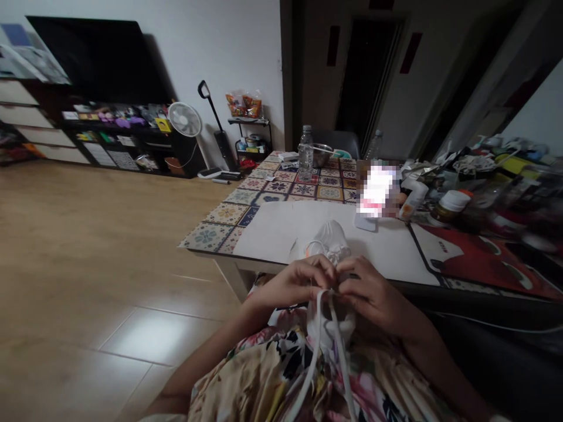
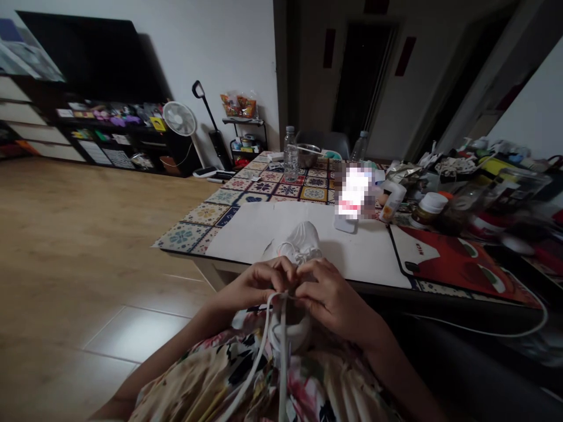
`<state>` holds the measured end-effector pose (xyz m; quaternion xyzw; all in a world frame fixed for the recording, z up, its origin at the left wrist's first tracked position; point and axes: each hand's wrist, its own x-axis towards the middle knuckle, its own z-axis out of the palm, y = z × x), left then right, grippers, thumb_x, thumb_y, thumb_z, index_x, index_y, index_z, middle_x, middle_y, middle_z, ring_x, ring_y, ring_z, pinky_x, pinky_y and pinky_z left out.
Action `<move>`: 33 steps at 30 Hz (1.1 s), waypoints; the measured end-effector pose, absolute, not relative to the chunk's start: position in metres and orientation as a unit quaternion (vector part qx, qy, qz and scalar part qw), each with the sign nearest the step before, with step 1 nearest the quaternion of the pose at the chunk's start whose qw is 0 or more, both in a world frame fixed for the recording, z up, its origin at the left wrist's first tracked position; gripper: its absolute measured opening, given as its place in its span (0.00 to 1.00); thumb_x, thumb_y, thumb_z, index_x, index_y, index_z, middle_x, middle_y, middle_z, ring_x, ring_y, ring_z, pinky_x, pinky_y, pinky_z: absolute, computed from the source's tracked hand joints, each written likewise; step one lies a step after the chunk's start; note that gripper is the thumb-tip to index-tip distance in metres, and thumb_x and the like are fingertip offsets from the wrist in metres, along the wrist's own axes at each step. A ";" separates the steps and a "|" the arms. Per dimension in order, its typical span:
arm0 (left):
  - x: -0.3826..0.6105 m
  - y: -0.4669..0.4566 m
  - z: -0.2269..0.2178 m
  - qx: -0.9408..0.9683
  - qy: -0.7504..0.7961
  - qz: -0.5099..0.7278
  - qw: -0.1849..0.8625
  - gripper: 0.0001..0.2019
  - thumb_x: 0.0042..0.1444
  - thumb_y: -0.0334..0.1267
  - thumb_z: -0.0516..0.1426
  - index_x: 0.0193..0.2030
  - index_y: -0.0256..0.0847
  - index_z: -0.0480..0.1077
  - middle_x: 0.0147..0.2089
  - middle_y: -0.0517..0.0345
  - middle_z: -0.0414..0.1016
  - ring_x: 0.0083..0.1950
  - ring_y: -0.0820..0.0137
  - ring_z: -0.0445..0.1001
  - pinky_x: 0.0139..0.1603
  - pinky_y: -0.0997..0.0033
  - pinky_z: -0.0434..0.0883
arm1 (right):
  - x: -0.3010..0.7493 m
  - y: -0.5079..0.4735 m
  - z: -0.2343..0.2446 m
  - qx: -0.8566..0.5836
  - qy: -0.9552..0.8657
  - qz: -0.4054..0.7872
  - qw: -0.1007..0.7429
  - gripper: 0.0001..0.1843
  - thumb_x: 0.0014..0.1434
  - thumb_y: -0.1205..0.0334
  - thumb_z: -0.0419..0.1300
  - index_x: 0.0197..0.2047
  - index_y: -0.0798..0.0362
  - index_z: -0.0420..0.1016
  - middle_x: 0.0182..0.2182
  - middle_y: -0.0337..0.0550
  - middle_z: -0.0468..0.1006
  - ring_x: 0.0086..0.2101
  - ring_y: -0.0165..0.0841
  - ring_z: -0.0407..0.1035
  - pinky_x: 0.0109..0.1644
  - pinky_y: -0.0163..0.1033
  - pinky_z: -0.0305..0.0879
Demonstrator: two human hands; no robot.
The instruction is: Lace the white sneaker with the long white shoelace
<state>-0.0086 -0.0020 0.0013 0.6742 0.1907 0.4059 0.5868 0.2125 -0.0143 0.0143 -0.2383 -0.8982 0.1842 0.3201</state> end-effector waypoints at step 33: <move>-0.006 -0.030 0.020 0.722 0.159 0.417 0.529 0.11 0.54 0.41 0.65 0.28 0.35 0.75 0.28 0.55 0.76 0.32 0.73 0.74 0.36 0.75 0.69 | 0.198 -0.035 0.004 -0.257 -0.627 0.401 0.617 0.05 0.64 0.66 0.55 0.38 0.46 0.65 0.29 0.35 0.67 0.27 0.28 0.62 0.29 0.31 0.61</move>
